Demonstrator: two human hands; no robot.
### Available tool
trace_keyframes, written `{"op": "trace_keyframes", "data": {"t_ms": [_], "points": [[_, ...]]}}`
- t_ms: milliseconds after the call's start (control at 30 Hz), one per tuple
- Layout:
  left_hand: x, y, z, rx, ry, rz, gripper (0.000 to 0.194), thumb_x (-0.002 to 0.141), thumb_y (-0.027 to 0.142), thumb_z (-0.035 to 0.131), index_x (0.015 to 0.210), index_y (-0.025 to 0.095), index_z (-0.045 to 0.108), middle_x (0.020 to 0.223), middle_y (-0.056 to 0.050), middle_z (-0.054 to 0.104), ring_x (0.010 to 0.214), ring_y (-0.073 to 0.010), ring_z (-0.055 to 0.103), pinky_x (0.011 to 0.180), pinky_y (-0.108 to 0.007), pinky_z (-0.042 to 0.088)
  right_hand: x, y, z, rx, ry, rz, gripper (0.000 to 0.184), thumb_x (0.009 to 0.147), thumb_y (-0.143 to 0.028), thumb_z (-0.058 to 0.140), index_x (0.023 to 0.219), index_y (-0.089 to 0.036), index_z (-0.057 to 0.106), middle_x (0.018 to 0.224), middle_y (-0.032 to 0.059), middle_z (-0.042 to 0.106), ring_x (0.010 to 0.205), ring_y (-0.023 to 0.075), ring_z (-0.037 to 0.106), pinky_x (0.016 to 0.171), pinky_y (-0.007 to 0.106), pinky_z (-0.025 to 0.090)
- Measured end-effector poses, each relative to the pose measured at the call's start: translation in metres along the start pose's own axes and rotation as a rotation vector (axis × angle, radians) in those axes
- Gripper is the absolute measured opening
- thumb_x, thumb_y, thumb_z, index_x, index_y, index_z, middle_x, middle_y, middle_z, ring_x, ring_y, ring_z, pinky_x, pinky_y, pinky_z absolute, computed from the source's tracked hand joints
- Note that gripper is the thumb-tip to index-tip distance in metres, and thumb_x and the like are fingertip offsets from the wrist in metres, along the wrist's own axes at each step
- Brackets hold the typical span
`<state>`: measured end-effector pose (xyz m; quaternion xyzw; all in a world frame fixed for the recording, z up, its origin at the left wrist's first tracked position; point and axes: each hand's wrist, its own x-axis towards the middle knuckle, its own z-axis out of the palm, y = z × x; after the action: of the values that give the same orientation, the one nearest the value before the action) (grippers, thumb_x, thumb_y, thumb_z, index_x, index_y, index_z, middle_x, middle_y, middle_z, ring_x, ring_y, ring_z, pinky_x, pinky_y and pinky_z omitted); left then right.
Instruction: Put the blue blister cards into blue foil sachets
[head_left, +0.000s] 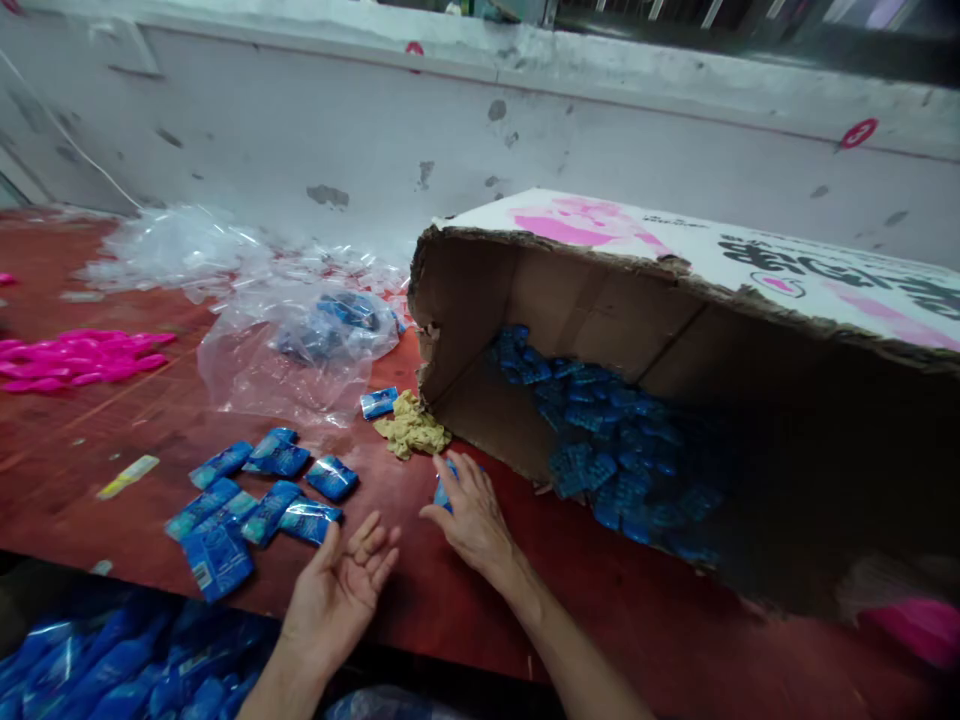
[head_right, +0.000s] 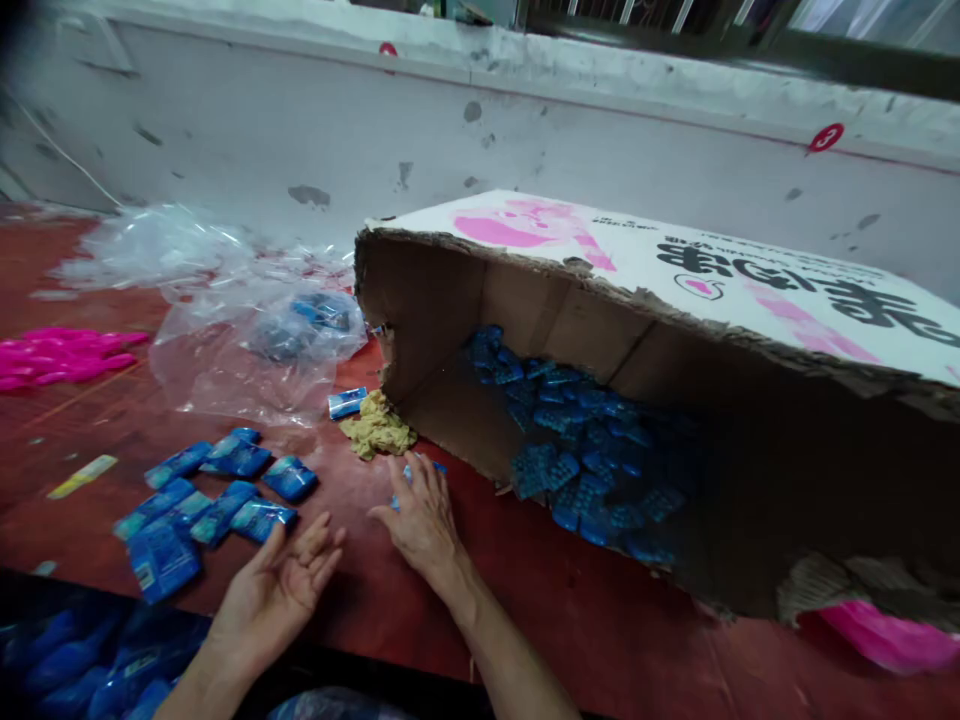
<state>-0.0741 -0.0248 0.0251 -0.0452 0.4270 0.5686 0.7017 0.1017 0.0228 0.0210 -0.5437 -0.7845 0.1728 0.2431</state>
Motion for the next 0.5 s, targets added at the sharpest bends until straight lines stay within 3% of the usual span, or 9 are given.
{"op": "trace_keyframes", "data": {"t_ms": [100,200,333,400,500], "points": [[0.000,-0.018,0.001,0.114,-0.014,-0.043,0.017,0.082,0.019,0.046,0.089,0.010,0.059,0.063,-0.008,0.067,0.070,-0.0233,0.068,0.061,-0.034,0.055,0.035,-0.010,0.021,-0.080,-0.104,-0.060,0.064,0.083,-0.042,0.050,0.135,-0.013,0.029,0.142,0.0152,0.028,0.130,0.0317,0.020,0.102,0.052,0.021],[0.000,-0.031,0.002,0.216,0.004,-0.071,0.011,0.078,0.015,0.051,0.086,0.012,0.058,0.060,-0.006,0.066,0.064,-0.0212,0.067,0.058,-0.031,0.053,0.059,-0.015,0.035,-0.107,-0.148,-0.034,0.066,0.082,-0.046,0.049,0.133,-0.007,0.032,0.141,0.0184,0.028,0.130,0.0334,0.018,0.102,0.055,0.017],[0.003,-0.033,-0.003,0.392,0.002,-0.012,0.016,0.074,0.021,0.056,0.088,0.014,0.057,0.060,-0.004,0.065,0.060,-0.0197,0.065,0.059,-0.031,0.050,0.053,-0.001,0.022,-0.102,-0.169,-0.058,0.049,0.083,-0.044,0.049,0.124,-0.020,0.045,0.140,0.0096,0.034,0.129,0.0281,0.024,0.100,0.050,0.024],[0.008,-0.025,-0.005,0.607,0.005,0.192,0.021,0.074,0.029,0.056,0.091,0.016,0.058,0.065,-0.004,0.065,0.063,-0.0206,0.064,0.062,-0.034,0.050,0.036,0.011,0.008,-0.105,-0.108,-0.055,0.041,0.083,-0.040,0.051,0.121,-0.025,0.049,0.134,0.0057,0.042,0.124,0.0240,0.032,0.098,0.043,0.029],[0.024,-0.004,-0.004,1.116,-0.020,0.775,0.027,0.075,0.034,0.053,0.096,0.019,0.060,0.092,-0.009,0.067,0.093,-0.0256,0.060,0.083,-0.040,0.043,0.006,0.027,-0.006,-0.162,0.009,0.028,0.036,0.080,-0.034,0.057,0.115,-0.025,0.055,0.122,0.0056,0.053,0.111,0.0227,0.045,0.092,0.037,0.035]]}}
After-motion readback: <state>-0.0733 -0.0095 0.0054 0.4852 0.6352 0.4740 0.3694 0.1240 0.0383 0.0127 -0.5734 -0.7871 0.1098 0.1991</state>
